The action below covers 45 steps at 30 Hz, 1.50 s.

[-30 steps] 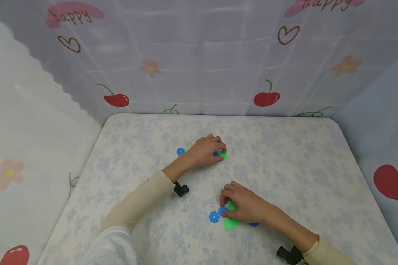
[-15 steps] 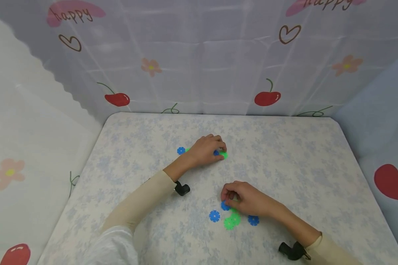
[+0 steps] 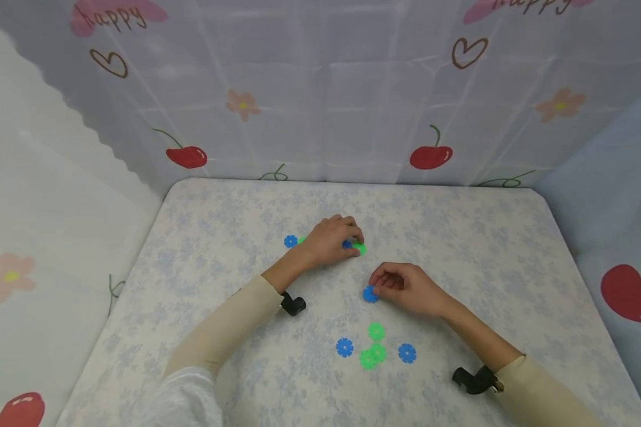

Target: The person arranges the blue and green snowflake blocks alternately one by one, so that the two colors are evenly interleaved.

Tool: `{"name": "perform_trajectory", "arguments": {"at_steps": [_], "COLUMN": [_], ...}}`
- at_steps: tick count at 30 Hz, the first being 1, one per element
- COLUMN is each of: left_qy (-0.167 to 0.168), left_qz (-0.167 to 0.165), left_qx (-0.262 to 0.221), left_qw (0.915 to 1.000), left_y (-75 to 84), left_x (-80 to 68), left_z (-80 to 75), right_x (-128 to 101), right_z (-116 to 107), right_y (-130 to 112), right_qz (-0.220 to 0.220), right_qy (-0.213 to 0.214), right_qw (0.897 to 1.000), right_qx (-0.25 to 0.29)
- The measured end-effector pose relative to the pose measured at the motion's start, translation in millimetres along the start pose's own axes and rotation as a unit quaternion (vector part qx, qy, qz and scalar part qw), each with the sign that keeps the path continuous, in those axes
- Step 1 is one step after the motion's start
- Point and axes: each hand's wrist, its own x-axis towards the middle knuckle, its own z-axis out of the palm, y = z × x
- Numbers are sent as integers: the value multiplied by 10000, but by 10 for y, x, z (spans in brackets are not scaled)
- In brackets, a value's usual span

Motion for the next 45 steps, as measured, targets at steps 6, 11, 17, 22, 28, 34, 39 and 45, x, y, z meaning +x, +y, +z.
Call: {"name": "perform_trajectory", "arguments": {"at_steps": [6,11,17,22,28,34,39,45], "left_qy": [-21,-44,-81,-110,-103,-97,-135,-205], "left_qz": [-43,-18,-19,4,5,2,-1,-20], "left_qx": [-105,-118,-5,26,39,13,-3,24], "left_qw": [9999,9999,10000,9999,9999,10000,9999,9998], "left_y": [0,19,29,40,33,11,19,36], "left_x": [-7,-17,-19,-19,-25,-37,-28,-24], "left_z": [-26,-39,-24,-27,-29,-29,-41,-60], "right_x": [113,205,304,380,487,573,626,681], "right_z": [-110,-181,-251,-310,-336,-352,-384,-415], "right_y": [66,105,163,198,198,167,158,140], "right_qz": [103,142,405,550,459,370,277,134], "right_qy": [376,549,663,758,891,822,684,553], "right_qw": [9992,9983,9968,9956,9936,9924,9909,9891], "right_qx": [-13,-156,-167,-17,-520,-840,-1126,-1357]}}
